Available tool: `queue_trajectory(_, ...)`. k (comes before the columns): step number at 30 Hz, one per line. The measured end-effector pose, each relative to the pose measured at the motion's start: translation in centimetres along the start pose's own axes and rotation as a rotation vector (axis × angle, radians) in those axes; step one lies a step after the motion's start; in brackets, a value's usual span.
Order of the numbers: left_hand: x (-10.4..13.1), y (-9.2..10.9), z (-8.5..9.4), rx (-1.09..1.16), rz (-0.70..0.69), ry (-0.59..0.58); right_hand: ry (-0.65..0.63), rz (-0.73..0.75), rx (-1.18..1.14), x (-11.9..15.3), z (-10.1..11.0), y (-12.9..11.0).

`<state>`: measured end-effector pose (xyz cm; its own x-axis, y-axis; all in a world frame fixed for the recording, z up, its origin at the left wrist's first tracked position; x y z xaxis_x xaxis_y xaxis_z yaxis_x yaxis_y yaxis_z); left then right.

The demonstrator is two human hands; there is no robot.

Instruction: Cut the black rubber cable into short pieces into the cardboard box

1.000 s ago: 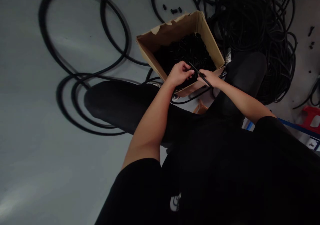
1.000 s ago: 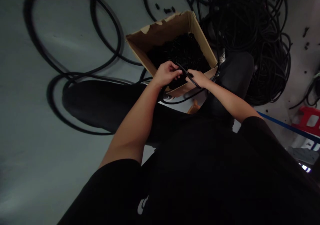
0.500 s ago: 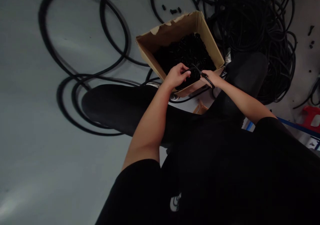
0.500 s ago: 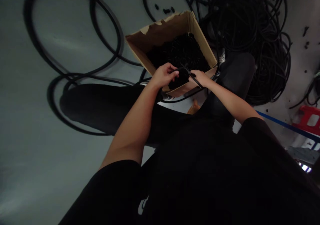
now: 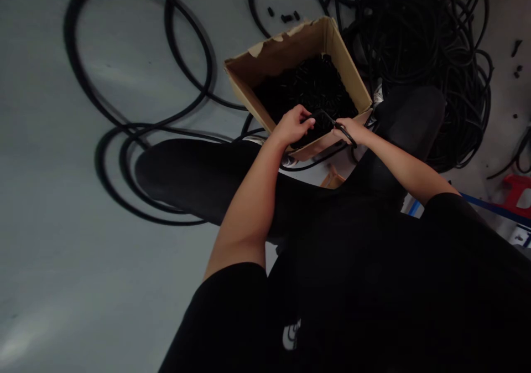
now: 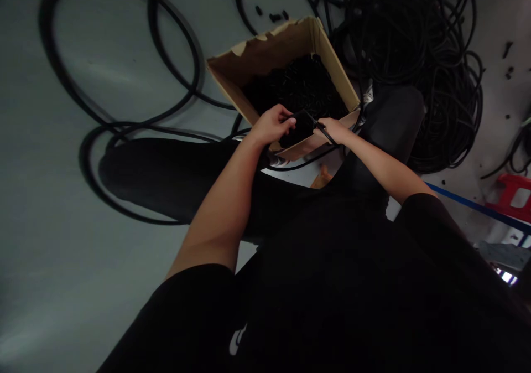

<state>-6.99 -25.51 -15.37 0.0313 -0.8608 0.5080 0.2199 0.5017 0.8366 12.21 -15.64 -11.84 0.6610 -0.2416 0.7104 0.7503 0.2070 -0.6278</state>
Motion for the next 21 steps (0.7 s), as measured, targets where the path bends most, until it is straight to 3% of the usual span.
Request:
queue_trajectory(9,-1.1,-1.6,0.1,0.075,-0.002,-0.021,-0.108,0.000,-0.172,-1.5,-1.9,2.8)
queue_trajectory(13,-1.0,-0.6,-1.0,0.164,-0.045,-0.067,-0.166,0.159,-0.083,-2.2,-2.7,2.4)
queue_trajectory(16,-0.8,0.2,-1.9,0.196,-0.048,-0.114,-0.138,0.248,-0.055,-2.4,-2.5,1.7)
queue_trajectory(21,-0.8,0.7,-2.5,0.222,-0.027,-0.165,-0.086,0.269,-0.030,-2.9,-2.0,1.3)
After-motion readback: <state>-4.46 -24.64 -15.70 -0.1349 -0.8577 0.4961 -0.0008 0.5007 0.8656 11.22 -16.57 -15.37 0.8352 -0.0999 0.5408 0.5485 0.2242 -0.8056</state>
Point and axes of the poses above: each hand's wrist, its own x-axis away from the middle knuckle, its own z-axis out of the back of the hand, y = z × x, the point moved 8 cm from there along -x, towards the middle knuckle, and after that the axes turned 11 degrees about -y, right-handed, at the moved point
